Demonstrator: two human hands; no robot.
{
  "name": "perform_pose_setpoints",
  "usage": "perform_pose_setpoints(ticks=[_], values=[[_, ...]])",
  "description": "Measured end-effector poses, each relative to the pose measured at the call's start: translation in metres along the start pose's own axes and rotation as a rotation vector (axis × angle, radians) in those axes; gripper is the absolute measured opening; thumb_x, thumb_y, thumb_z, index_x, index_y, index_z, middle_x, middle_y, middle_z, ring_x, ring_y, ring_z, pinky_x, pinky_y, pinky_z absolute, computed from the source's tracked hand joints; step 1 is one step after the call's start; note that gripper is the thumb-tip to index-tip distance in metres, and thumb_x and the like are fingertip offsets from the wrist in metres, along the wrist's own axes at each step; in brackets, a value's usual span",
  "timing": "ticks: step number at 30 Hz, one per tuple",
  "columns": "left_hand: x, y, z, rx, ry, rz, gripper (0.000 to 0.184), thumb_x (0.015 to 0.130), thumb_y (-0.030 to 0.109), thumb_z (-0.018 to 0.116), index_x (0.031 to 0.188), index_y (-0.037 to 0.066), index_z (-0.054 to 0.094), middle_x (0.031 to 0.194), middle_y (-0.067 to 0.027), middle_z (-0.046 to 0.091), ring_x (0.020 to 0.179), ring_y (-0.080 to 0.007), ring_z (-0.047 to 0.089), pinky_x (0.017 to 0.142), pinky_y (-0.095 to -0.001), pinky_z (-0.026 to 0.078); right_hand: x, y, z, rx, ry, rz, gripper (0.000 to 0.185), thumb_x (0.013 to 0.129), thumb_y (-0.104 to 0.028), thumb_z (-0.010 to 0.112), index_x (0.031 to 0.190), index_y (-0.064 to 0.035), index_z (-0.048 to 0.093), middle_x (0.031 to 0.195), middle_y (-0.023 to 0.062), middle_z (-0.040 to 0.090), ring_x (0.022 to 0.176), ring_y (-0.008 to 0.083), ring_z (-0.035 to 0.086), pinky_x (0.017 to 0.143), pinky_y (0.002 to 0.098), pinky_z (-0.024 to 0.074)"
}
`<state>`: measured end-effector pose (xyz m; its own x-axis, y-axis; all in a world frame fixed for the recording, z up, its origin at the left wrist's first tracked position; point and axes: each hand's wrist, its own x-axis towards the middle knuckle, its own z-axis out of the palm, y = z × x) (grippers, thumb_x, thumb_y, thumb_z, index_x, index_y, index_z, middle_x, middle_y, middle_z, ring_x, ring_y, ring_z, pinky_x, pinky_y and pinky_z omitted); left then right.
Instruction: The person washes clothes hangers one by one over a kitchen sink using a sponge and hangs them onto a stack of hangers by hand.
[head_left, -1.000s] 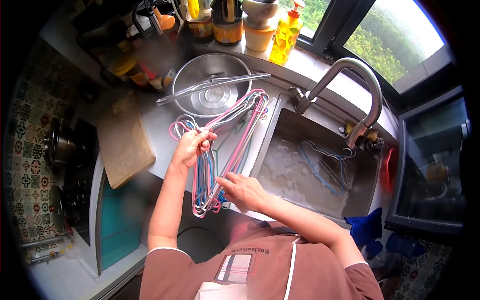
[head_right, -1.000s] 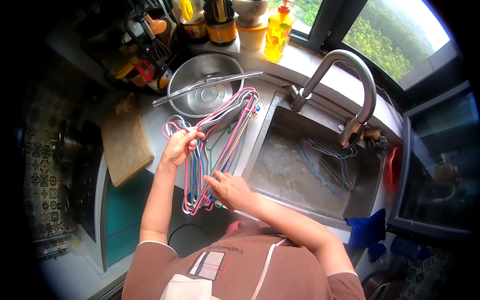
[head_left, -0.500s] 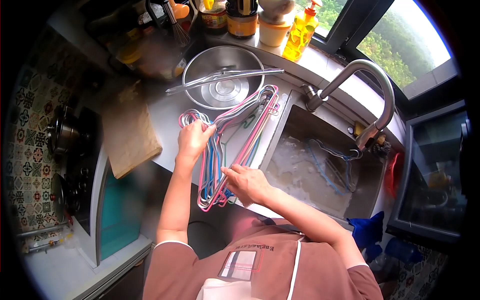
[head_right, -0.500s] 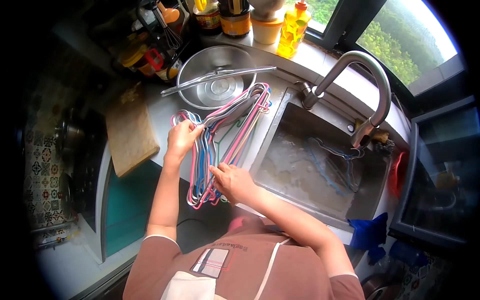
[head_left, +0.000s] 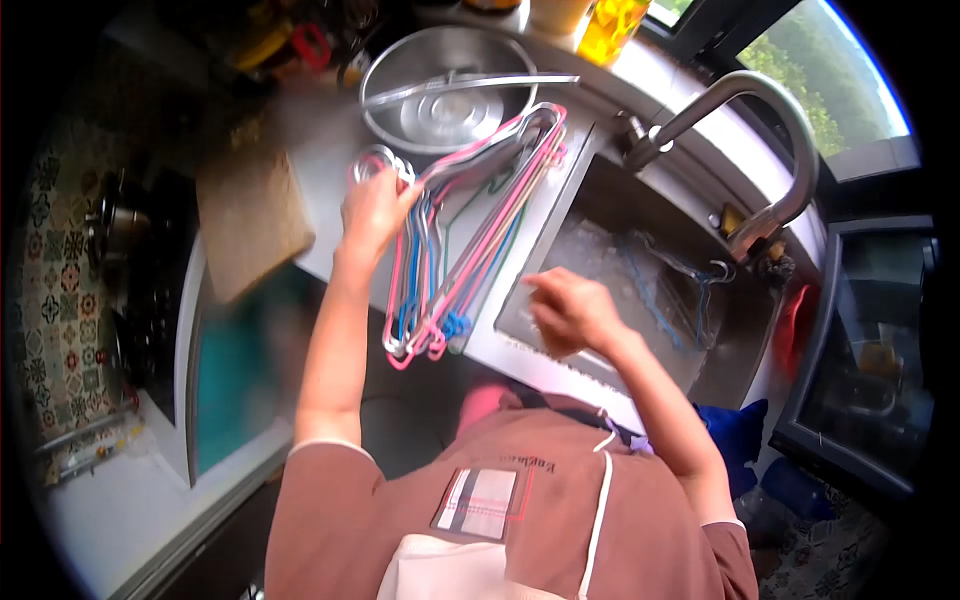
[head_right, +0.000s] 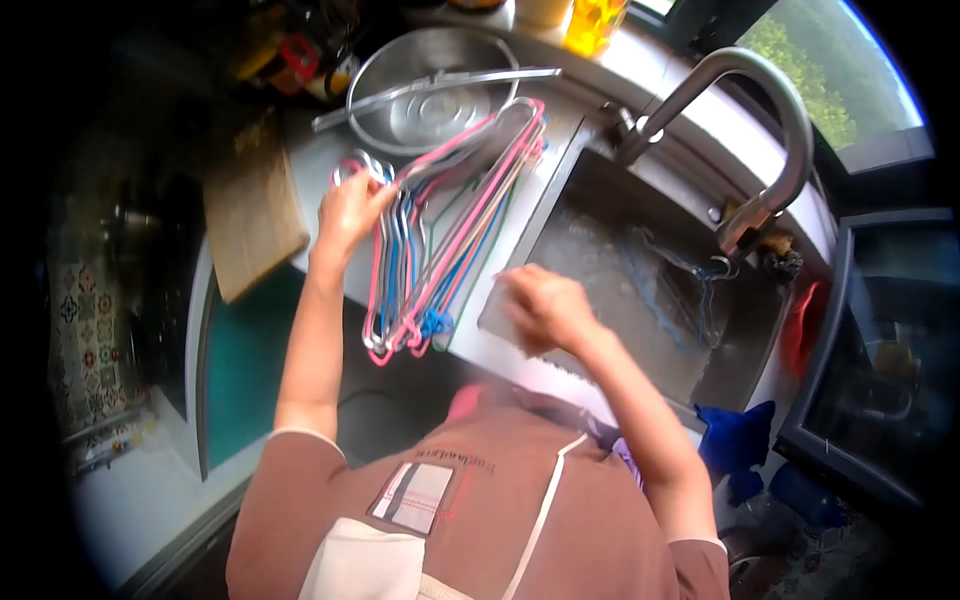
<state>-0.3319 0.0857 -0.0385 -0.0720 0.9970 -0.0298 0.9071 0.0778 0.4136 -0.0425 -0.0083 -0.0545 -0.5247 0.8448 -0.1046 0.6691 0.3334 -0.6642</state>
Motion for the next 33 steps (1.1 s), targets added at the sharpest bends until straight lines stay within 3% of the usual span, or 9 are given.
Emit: perform_pose_setpoints(ticks=[6,9,11,13,15,21,23,26,33], values=[[-0.003,0.006,-0.019,0.056,0.007,0.02,0.031,0.08,0.035,0.063,0.081,0.005,0.062,0.072,-0.0163,0.063,0.069,-0.0312,0.063,0.061,-0.0387,0.047,-0.065,0.051,-0.032,0.004,0.104,0.298,0.032,0.079,-0.021,0.062,0.11,-0.0147,0.059,0.1,0.0092,0.061,0.091,0.0285,0.06,0.079,0.0351,0.049],[-0.008,0.02,-0.03,0.08,0.254,0.069,0.023,0.083,0.027,0.062,0.083,0.004,0.063,0.067,-0.0121,0.062,0.062,-0.0241,0.062,0.057,-0.0349,0.046,-0.102,0.089,-0.038,0.089,0.216,0.492,0.032,0.078,-0.021,0.063,0.109,-0.0117,0.061,0.102,0.0098,0.063,0.093,0.0259,0.061,0.082,0.0333,0.0481],[-0.019,0.054,-0.042,-0.252,0.201,0.092,0.013,0.087,0.017,0.058,0.084,0.005,0.063,0.063,-0.0041,0.059,0.057,-0.0118,0.056,0.054,-0.0259,0.043,-0.129,0.114,-0.045,0.379,0.281,0.623,0.03,0.079,-0.021,0.064,0.106,-0.0094,0.062,0.1,0.0102,0.064,0.093,0.0212,0.061,0.081,0.0321,0.0473],[-0.034,0.089,-0.037,-0.437,0.097,0.115,0.011,0.087,0.015,0.056,0.092,0.007,0.061,0.068,-0.0068,0.061,0.063,-0.0125,0.06,0.059,-0.0268,0.046,-0.171,0.176,-0.02,0.622,0.53,0.712,0.033,0.078,-0.025,0.066,0.107,-0.0083,0.061,0.097,0.0079,0.064,0.092,0.018,0.06,0.081,0.03,0.0464],[-0.051,0.129,-0.009,-0.657,-0.04,0.197,0.012,0.086,0.012,0.056,0.096,0.005,0.059,0.074,-0.0048,0.06,0.064,-0.0094,0.056,0.059,-0.0265,0.046,-0.209,0.191,-0.01,0.239,0.623,1.048,0.035,0.078,-0.024,0.069,0.105,-0.0051,0.059,0.096,0.0055,0.061,0.088,0.0145,0.057,0.079,0.0277,0.0453],[-0.071,0.206,0.124,-0.263,-0.66,0.572,0.019,0.083,0.015,0.059,0.101,0.007,0.059,0.086,-0.0126,0.062,0.078,-0.0271,0.061,0.07,-0.0348,0.047,-0.269,0.201,-0.004,1.319,1.189,0.975,0.031,0.08,-0.024,0.069,0.098,-0.0042,0.054,0.094,0.0063,0.059,0.088,0.0166,0.058,0.08,0.0317,0.048],[-0.074,0.229,0.175,-0.156,-0.735,0.649,0.022,0.083,0.013,0.059,0.101,0.001,0.059,0.088,-0.0097,0.064,0.074,-0.0234,0.061,0.068,-0.0327,0.047,-0.286,0.202,-0.002,1.627,1.245,0.867,0.03,0.084,-0.026,0.064,0.103,-0.0045,0.055,0.099,0.008,0.061,0.093,0.0195,0.06,0.083,0.0347,0.0489],[-0.079,0.259,0.244,-0.384,-0.877,0.42,0.022,0.081,0.017,0.06,0.098,0.004,0.06,0.092,-0.0137,0.063,0.085,-0.028,0.061,0.077,-0.0367,0.047,-0.305,0.191,-0.005,1.985,1.288,0.714,0.033,0.085,-0.026,0.06,0.11,-0.0044,0.055,0.106,0.0095,0.062,0.101,0.0251,0.059,0.089,0.0394,0.0475],[-0.057,0.328,0.363,-0.345,-0.497,0.518,0.027,0.079,0.008,0.059,0.106,0.005,0.058,0.104,-0.0141,0.06,0.095,-0.0297,0.058,0.084,-0.0382,0.046,-0.334,0.193,0.006,2.072,1.431,0.657,0.035,0.089,-0.022,0.052,0.118,-0.0036,0.051,0.112,0.0158,0.059,0.101,0.0278,0.059,0.088,0.0409,0.0478]])
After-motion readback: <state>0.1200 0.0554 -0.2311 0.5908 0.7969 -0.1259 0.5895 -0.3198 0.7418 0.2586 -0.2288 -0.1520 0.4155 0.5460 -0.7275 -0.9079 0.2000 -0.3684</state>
